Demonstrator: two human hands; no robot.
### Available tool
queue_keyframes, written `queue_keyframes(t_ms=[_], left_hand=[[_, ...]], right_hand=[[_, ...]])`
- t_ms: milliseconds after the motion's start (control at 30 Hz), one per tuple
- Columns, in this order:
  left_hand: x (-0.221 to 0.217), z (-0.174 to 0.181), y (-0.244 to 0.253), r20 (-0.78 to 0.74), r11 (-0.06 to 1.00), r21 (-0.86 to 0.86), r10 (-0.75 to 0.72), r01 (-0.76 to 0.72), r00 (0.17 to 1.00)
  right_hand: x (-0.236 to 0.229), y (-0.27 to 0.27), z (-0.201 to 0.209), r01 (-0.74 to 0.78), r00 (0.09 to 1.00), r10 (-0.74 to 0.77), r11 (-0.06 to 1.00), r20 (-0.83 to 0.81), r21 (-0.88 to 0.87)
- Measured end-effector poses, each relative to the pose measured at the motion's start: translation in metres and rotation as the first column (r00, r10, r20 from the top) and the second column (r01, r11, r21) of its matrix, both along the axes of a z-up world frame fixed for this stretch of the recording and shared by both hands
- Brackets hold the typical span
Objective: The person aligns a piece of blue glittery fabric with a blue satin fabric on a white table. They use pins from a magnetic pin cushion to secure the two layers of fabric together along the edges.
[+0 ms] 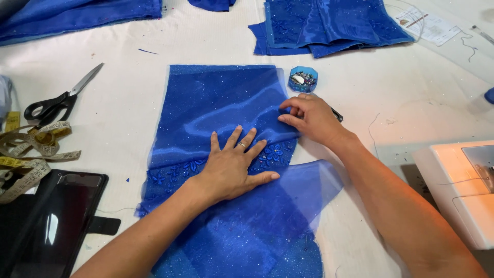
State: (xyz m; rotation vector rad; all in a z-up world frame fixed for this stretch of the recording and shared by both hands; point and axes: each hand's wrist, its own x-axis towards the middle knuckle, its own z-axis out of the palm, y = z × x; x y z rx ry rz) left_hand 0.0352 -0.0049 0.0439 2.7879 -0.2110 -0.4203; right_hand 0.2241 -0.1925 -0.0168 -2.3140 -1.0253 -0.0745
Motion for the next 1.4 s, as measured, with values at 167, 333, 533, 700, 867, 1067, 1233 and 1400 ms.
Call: queue_keyframes(t_ms=[167, 333, 533, 700, 867, 1067, 1233, 1400], left_hand=[[0.01, -0.003, -0.003, 0.013, 1.0, -0.019, 0.008, -0.008, 1.0], [0.018, -0.016, -0.004, 0.027, 1.0, 0.01, 0.011, -0.012, 1.0], [0.012, -0.013, -0.003, 0.019, 1.0, 0.005, 0.015, -0.015, 1.0], [0.01, -0.014, -0.003, 0.022, 1.0, 0.003, 0.009, -0.009, 1.0], [0.01, -0.023, -0.001, 0.059, 0.999, 0.033, -0.003, 0.001, 0.998], [0.011, -0.031, 0.001, 0.182, 0.995, 0.095, -0.06, 0.043, 0.981], [0.017, -0.072, -0.001, 0.759, 0.948, 0.092, -0.264, 0.304, 0.595], [0.04, -0.114, -0.005, 0.842, 0.973, 0.047, -0.16, 0.225, 0.515]], right_hand=[[-0.009, -0.005, 0.032, 0.003, 0.982, 0.009, 0.998, -0.188, 0.065], [-0.05, 0.006, 0.068, -0.129, 0.917, 0.065, 0.982, -0.393, -0.138], [-0.043, 0.01, 0.044, -0.222, 0.886, 0.077, 0.936, -0.457, -0.273], [-0.035, 0.007, 0.037, -0.248, 0.867, 0.082, 0.927, -0.492, -0.282], [-0.036, 0.007, 0.038, -0.25, 0.864, 0.078, 0.924, -0.498, -0.289], [-0.033, 0.006, 0.034, -0.253, 0.86, 0.075, 0.922, -0.504, -0.294], [-0.036, 0.005, 0.038, -0.255, 0.856, 0.081, 0.925, -0.51, -0.282], [-0.032, 0.003, 0.032, -0.271, 0.862, 0.109, 0.924, -0.496, -0.269]])
